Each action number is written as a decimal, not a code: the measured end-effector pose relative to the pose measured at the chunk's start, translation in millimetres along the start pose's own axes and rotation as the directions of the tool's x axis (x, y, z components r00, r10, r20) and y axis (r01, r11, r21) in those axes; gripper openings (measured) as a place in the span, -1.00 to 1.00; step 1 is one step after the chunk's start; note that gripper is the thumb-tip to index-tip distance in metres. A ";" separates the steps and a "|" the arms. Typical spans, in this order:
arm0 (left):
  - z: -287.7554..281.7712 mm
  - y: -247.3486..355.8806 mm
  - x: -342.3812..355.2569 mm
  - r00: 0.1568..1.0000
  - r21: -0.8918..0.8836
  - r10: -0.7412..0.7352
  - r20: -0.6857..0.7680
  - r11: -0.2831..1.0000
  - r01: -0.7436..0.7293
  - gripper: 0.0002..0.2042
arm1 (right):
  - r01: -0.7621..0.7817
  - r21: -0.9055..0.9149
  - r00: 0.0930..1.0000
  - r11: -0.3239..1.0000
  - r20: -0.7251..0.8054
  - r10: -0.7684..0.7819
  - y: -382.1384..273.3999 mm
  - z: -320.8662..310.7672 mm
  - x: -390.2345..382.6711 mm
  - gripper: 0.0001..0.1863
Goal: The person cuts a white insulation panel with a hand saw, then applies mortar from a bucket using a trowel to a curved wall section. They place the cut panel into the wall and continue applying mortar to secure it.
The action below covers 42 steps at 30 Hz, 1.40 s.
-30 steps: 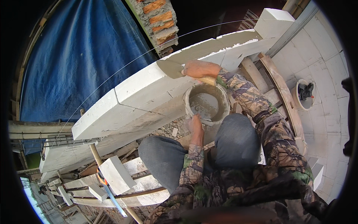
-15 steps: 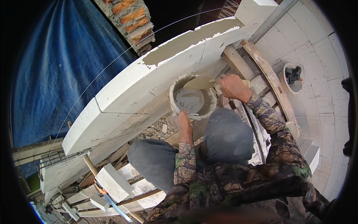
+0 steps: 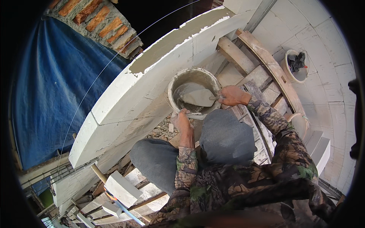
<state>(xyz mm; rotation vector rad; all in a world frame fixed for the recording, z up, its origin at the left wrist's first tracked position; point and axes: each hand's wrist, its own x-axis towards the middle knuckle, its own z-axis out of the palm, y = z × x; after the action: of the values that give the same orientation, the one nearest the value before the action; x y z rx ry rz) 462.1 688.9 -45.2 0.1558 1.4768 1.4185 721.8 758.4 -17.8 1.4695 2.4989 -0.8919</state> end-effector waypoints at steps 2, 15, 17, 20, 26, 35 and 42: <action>8.5 2.9 -2.4 0.997 -0.050 -0.069 0.031 0.996 0.070 -0.89 | -0.028 0.019 0.998 0.999 -0.051 0.029 6.5 -3.6 -12.7 -0.56; 34.6 -11.4 9.3 0.988 -0.004 -0.143 0.053 0.990 0.144 -0.80 | -0.098 0.638 0.925 0.764 -0.226 0.307 113.8 -182.2 -44.3 -0.68; 32.3 -15.2 10.4 0.990 0.037 -0.136 0.022 0.990 0.135 -0.80 | -0.165 0.609 0.909 0.776 -0.212 0.359 144.7 -223.1 -20.8 -0.66; 25.0 -20.2 10.8 0.988 0.016 -0.150 0.034 0.989 0.149 -0.82 | -0.299 0.570 0.867 0.766 -0.174 0.468 187.7 -280.0 11.1 -0.66; 7.4 -25.5 12.0 0.985 0.089 -0.164 -0.058 0.982 0.169 -0.83 | -0.094 0.790 0.902 0.605 -0.190 0.388 234.4 -310.3 31.2 -0.67; -2.3 -21.0 14.4 0.994 0.198 -0.070 -0.084 0.977 0.085 -0.88 | -0.183 0.729 0.857 0.659 -0.210 0.471 225.4 -310.2 15.5 -0.65; 6.7 -18.9 8.7 0.992 0.162 -0.106 -0.065 0.980 0.115 -0.93 | -0.116 -0.173 0.950 0.978 -0.308 0.058 123.3 -194.7 -37.3 -0.59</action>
<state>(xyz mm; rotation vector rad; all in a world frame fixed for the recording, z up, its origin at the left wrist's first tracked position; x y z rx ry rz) 473.1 693.8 -63.5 0.1360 1.6249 1.2194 881.4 878.5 103.1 1.7473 2.6085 -0.4259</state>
